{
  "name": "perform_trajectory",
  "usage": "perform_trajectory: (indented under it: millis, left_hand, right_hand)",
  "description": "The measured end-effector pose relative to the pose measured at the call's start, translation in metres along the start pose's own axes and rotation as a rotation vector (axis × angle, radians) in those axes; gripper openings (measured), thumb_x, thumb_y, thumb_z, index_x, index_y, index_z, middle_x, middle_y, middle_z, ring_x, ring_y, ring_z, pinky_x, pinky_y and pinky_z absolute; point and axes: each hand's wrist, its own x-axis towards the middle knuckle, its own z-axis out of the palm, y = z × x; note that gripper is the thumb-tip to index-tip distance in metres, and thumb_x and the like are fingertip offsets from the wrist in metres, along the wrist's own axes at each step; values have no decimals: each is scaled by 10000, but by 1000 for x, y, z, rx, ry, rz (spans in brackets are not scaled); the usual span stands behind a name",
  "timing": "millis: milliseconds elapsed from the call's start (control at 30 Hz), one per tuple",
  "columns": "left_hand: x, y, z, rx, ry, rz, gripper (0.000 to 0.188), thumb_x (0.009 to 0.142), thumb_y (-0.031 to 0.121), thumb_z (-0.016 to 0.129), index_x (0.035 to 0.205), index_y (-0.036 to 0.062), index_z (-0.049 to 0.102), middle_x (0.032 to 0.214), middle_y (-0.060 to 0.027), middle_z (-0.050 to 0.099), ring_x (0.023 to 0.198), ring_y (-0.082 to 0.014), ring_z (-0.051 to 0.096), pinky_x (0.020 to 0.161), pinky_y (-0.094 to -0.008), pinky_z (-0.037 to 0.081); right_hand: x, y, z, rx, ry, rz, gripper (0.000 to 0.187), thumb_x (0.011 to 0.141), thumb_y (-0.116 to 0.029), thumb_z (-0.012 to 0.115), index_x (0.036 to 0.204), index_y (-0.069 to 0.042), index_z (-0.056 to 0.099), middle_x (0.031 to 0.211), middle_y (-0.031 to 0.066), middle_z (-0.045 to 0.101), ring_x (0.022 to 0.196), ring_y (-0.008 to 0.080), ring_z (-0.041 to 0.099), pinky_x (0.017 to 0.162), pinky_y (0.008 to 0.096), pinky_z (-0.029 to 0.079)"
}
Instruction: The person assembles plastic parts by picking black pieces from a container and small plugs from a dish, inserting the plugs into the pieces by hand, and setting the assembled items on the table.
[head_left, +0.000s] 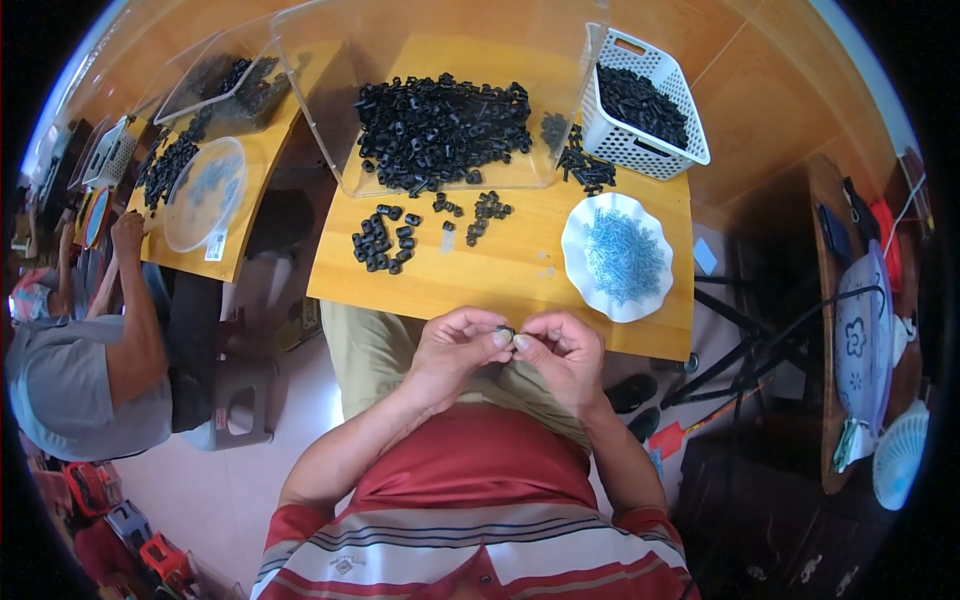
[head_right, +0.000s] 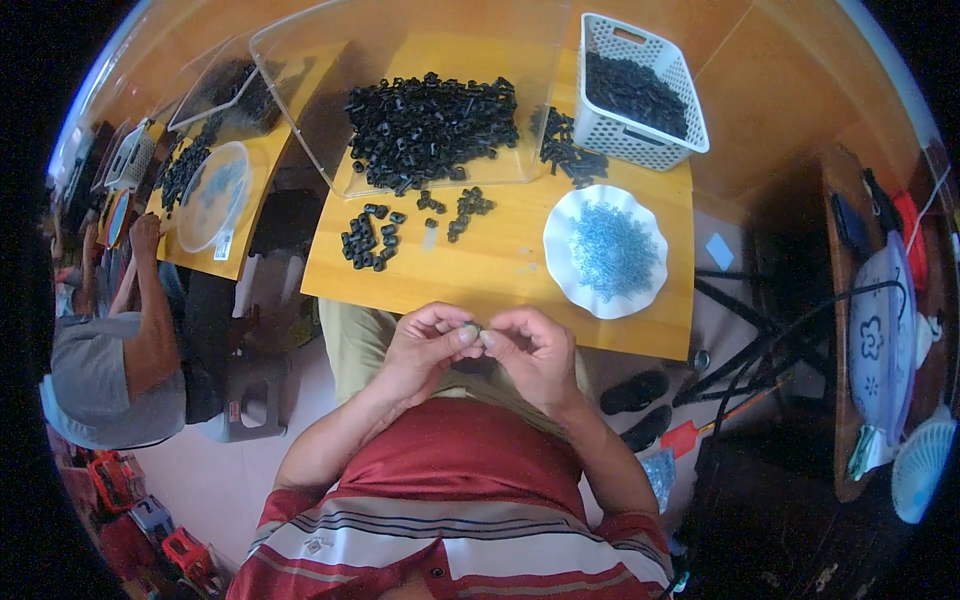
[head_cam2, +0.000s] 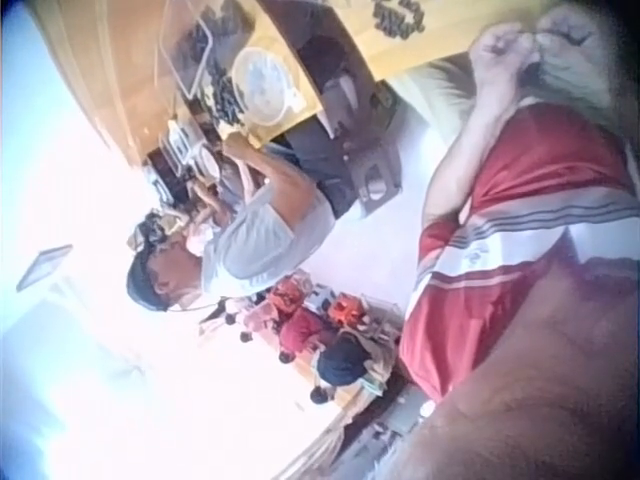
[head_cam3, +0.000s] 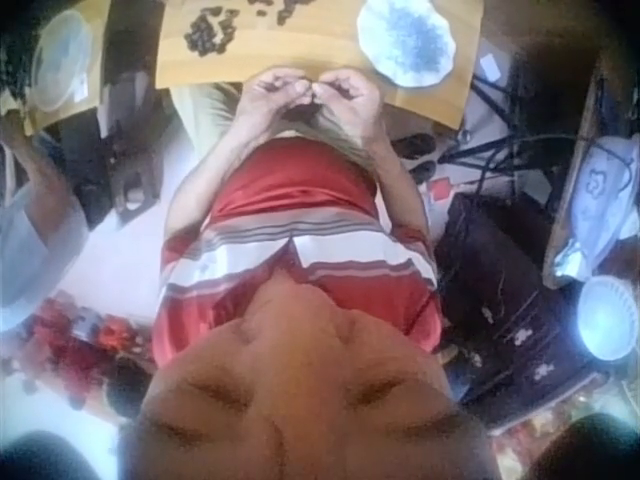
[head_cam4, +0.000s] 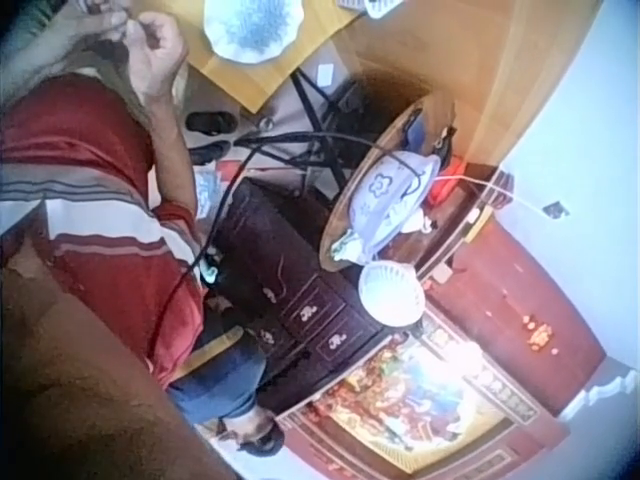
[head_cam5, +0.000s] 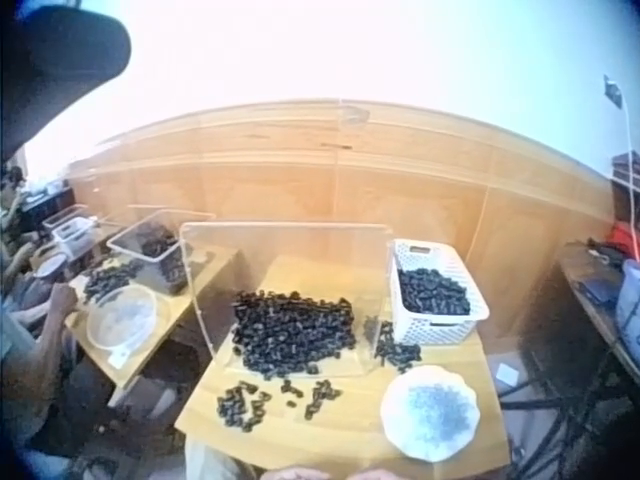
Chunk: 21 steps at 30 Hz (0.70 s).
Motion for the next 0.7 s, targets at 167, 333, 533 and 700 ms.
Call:
perform_trajectory:
  millis: [167, 333, 533, 700]
  left_hand:
    - [-3, 1, 1, 7, -30, -12, 159, 930, -1, 684, 1088, 9, 671, 984, -117, 727, 873, -179, 710, 792, -295, 593]
    - [-4, 3, -2, -7, -31, -14, 139, 915, -20, 694, 1052, -11, 669, 978, -142, 727, 875, -196, 714, 789, -296, 597]
    - [-6, 10, -4, -26, -12, -42, 134, 893, -51, 701, 1017, -13, 667, 975, -151, 722, 888, -216, 719, 802, -318, 613]
    - [-8, 7, -11, -11, -4, -16, 153, 883, -62, 706, 1020, -3, 670, 969, -138, 718, 874, -214, 722, 819, -334, 616]
  right_hand:
    - [3, -2, 0, 84, -43, 35, 158, 919, -4, 708, 1026, 41, 601, 892, 96, 678, 759, 127, 670, 694, 253, 563]
    - [13, -3, -3, 96, -120, 97, 131, 928, -17, 700, 1004, 34, 606, 869, 91, 676, 744, 129, 674, 684, 248, 560]
    - [21, -4, 0, 108, -198, 128, 113, 951, -58, 685, 967, 31, 618, 832, 73, 671, 737, 118, 669, 671, 238, 554]
    - [53, -19, 4, -336, -197, 61, 184, 901, -126, 738, 990, 15, 661, 849, 78, 686, 741, 130, 661, 676, 272, 536]
